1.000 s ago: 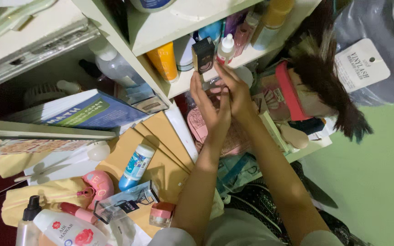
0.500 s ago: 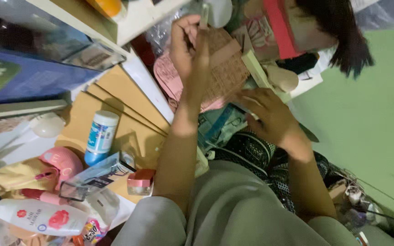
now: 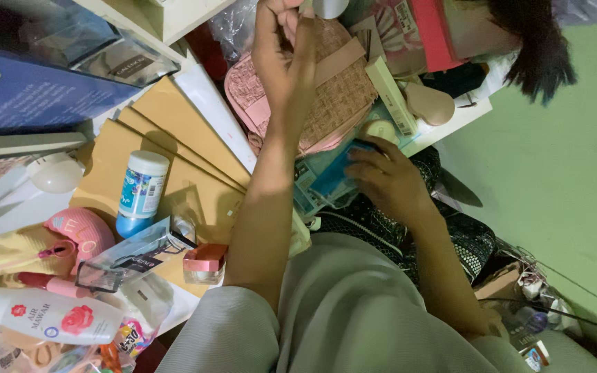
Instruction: The person organizes various cosmetic products on a shelf by hand, moving bottles, tubes, and containers between levels and placing items into a small pink pouch.
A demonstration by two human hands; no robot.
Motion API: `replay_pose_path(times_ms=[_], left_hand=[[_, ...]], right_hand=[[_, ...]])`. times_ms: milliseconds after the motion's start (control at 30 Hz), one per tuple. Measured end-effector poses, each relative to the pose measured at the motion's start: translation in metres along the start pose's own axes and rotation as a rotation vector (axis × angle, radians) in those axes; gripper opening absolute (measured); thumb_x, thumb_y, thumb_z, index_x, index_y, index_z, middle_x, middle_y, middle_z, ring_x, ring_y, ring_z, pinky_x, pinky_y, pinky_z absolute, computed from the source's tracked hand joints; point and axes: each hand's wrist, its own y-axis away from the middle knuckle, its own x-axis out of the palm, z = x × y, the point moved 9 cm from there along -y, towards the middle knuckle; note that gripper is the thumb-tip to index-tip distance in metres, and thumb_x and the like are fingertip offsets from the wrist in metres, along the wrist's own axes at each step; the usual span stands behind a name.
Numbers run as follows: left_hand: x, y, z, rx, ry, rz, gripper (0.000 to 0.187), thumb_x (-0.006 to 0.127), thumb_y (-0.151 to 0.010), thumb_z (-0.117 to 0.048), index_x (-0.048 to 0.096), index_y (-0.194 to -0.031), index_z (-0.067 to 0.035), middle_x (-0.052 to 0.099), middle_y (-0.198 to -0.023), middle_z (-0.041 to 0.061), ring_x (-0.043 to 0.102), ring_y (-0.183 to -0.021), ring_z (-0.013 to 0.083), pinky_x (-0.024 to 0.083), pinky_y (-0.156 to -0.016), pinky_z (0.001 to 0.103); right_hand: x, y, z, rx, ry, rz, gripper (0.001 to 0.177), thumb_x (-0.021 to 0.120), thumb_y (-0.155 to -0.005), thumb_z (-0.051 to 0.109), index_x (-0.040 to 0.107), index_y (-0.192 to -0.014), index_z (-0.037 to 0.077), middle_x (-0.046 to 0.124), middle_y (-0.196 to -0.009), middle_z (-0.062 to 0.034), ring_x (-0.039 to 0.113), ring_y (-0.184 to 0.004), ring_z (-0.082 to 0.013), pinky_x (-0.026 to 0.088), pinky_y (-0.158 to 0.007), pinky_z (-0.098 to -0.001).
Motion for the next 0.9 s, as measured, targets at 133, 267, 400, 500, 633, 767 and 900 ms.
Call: replay_pose_path(times_ms=[133, 267, 400, 500, 633, 767, 900], left_hand=[[-0.002, -0.001, 0.009, -0.019, -0.001, 0.002, 0.008, 0.058, -0.110, -0.007, 0.059, -0.119, -0.008, 0.044, -0.083, -0.006, 0.041, -0.073, 0.0026, 0.033, -0.068, 0.019], [-0.003, -0.005, 0.027, -0.070, -0.100, -0.006, 0.013, 0.061, -0.104, -0.013, 0.061, -0.116, -0.006, 0.049, -0.080, -0.007, 0.044, -0.071, 0.0022, 0.034, -0.065, 0.019], [0.007, -0.009, 0.012, -0.009, -0.144, 0.066, 0.011, 0.060, -0.109, -0.012, 0.066, -0.117, -0.007, 0.055, -0.095, -0.003, 0.049, -0.088, 0.0066, 0.042, -0.080, 0.023], [0.008, 0.000, -0.007, -0.119, -0.105, 0.106, 0.015, 0.061, -0.106, -0.011, 0.066, -0.120, -0.005, 0.059, -0.103, 0.000, 0.051, -0.092, 0.0095, 0.045, -0.082, 0.025], [0.008, -0.005, -0.019, -0.209, -0.134, 0.088, 0.021, 0.060, -0.101, -0.014, 0.066, -0.119, -0.005, 0.061, -0.101, 0.002, 0.056, -0.089, 0.0117, 0.047, -0.075, 0.026], [-0.009, -0.015, -0.030, -0.069, -0.219, -0.078, 0.023, 0.055, -0.107, -0.014, 0.067, -0.122, -0.001, 0.060, -0.105, 0.007, 0.057, -0.098, 0.0160, 0.046, -0.089, 0.029], [-0.033, -0.008, -0.040, 0.076, -0.234, -0.317, 0.028, 0.047, -0.112, -0.018, 0.056, -0.130, 0.001, 0.057, -0.126, 0.013, 0.058, -0.117, 0.0236, 0.046, -0.108, 0.037]], right_hand=[[-0.019, 0.001, -0.017, 0.095, -0.266, -0.085, 0.047, 0.084, -0.072, 0.008, 0.069, -0.117, 0.008, 0.069, -0.131, -0.0094, 0.059, -0.132, -0.0352, 0.050, -0.110, -0.0437], [-0.041, -0.002, -0.041, 0.191, -0.374, -0.237, 0.053, 0.087, -0.077, 0.008, 0.064, -0.125, 0.002, 0.067, -0.130, -0.0144, 0.066, -0.121, -0.0307, 0.052, -0.104, -0.0388], [-0.058, -0.032, -0.063, 0.217, -0.588, -0.419, 0.044, 0.085, -0.088, 0.001, 0.064, -0.127, 0.002, 0.071, -0.123, -0.0086, 0.068, -0.113, -0.0193, 0.054, -0.101, -0.0331], [-0.073, -0.068, -0.067, 0.143, -0.788, -0.530, 0.043, 0.079, -0.094, -0.001, 0.062, -0.133, 0.003, 0.070, -0.126, -0.0042, 0.067, -0.116, -0.0146, 0.054, -0.103, -0.0303], [-0.091, -0.110, -0.056, 0.090, -0.712, -0.657, 0.045, 0.079, -0.096, 0.001, 0.058, -0.137, 0.002, 0.066, -0.122, -0.0001, 0.063, -0.110, -0.0106, 0.052, -0.094, -0.0251], [-0.084, -0.148, -0.042, 0.207, -0.579, -0.579, 0.041, 0.083, -0.096, 0.006, 0.066, -0.132, 0.002, 0.069, -0.107, -0.0032, 0.055, -0.086, -0.0135, 0.047, -0.077, -0.0271], [-0.091, -0.177, 0.008, -0.052, -0.407, -0.598, 0.048, 0.085, -0.094, 0.010, 0.061, -0.134, -0.001, 0.062, -0.123, -0.0103, 0.062, -0.106, -0.0215, 0.052, -0.092, -0.0311]])
